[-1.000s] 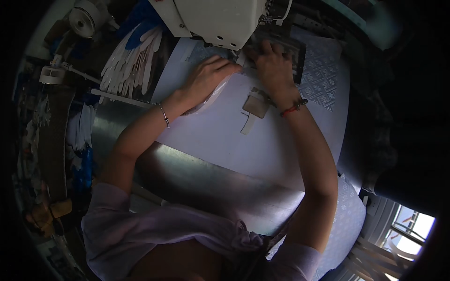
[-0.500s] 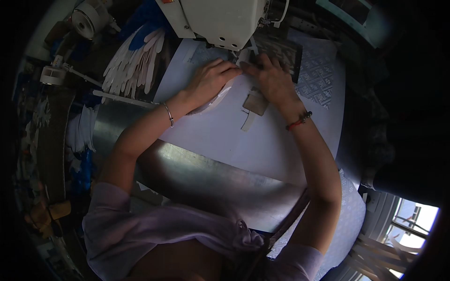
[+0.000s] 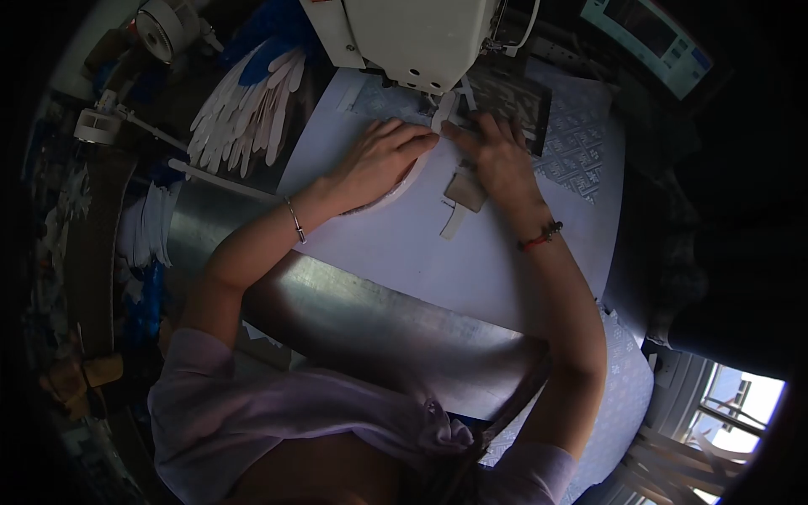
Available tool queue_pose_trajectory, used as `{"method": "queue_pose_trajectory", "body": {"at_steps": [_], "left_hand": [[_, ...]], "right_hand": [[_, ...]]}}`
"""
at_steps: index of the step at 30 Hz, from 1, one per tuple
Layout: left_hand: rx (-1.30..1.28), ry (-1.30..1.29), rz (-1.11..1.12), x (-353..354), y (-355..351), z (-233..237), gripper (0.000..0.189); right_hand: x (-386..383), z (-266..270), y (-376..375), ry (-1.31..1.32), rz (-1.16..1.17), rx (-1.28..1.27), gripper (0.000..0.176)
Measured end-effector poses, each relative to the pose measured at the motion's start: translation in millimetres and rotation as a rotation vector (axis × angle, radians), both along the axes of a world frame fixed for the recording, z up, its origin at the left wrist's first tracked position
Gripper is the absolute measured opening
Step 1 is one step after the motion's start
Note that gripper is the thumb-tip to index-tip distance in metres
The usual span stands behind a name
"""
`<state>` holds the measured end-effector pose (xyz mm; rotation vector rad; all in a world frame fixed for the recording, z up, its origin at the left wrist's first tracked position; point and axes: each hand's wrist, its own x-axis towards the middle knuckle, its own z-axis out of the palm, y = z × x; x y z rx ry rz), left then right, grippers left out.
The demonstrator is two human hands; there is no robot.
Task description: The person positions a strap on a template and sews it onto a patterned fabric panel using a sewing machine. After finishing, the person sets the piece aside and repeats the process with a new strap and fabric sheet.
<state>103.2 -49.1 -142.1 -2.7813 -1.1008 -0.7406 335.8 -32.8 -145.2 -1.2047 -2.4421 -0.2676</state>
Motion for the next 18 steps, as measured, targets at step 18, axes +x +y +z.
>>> {"method": "queue_pose_trajectory", "body": {"at_steps": [18], "left_hand": [[0.034, -0.062, -0.041, -0.6, 7.6, -1.5, 0.029]], "right_hand": [[-1.9, 4.8, -1.7, 0.034, 0.003, -0.033, 0.057]]}}
